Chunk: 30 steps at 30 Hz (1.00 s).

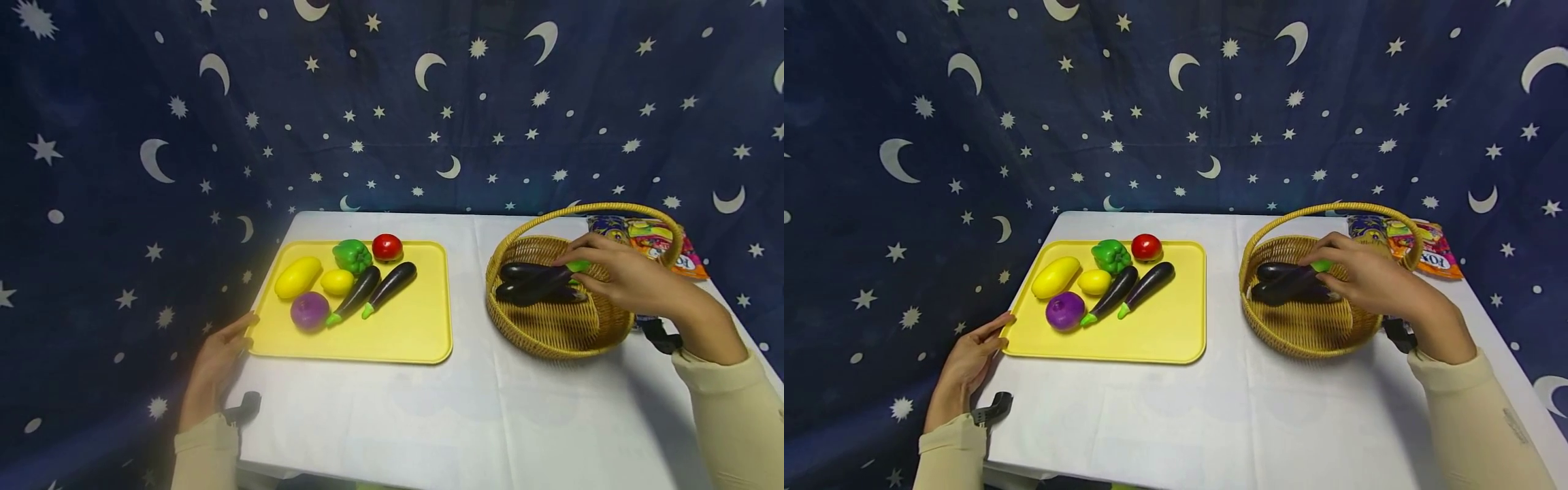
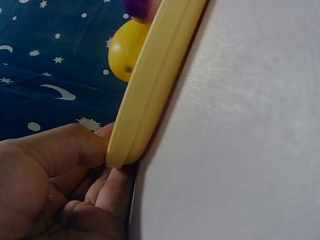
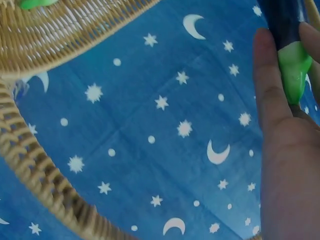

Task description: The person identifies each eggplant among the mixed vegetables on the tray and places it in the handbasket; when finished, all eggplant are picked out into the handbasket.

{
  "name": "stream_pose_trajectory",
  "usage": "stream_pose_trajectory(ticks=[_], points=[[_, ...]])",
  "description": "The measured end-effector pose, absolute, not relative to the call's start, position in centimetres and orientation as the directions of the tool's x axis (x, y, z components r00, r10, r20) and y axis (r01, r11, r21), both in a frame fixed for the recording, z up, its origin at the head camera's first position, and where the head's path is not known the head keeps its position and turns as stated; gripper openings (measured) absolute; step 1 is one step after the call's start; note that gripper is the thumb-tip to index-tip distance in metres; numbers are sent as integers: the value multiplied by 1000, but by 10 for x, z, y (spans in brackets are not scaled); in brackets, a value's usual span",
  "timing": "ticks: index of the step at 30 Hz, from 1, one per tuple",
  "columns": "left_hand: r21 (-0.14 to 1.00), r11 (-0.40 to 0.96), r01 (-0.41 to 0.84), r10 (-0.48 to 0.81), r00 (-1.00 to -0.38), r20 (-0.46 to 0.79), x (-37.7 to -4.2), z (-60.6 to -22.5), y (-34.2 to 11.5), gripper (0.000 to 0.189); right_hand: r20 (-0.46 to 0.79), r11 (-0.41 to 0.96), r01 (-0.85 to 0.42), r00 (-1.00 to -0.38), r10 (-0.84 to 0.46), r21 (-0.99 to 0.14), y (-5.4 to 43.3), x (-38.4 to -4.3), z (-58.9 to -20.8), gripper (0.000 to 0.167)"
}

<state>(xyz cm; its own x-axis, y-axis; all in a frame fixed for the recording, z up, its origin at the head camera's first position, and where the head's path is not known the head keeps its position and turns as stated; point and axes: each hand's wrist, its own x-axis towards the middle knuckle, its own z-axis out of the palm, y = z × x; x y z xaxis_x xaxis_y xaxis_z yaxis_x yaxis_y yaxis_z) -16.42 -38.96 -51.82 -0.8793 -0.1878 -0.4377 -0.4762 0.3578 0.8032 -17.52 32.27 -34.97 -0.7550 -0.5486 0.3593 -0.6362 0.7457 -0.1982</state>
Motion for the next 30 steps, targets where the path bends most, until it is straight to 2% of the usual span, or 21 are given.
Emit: stream_pose_trajectory(ticks=[3, 12, 16, 22, 30], points=[[821, 298, -488, -182, -873, -453, -164, -521, -389, 63, 336, 745, -649, -744, -578, -155, 320, -183, -355, 50], [812, 353, -466, -211, -885, -416, -164, -518, -388, 57, 285, 699, -689, -721, -632, -192, 307, -194, -369, 41], [799, 332, -502, -229, -864, -448, -164, -515, -386, 58, 235, 723, -658, -752, -616, -210, 308, -195, -370, 39], [777, 322, -541, -246, -840, -483, -164, -515, -384, 59, 39, 784, -573, -813, -582, -239, 311, -200, -367, 32], [785, 317, -532, -226, -846, -483, -163, -514, -384, 59, -100, 826, -524, -828, -551, -208, 305, -210, -360, 30]])
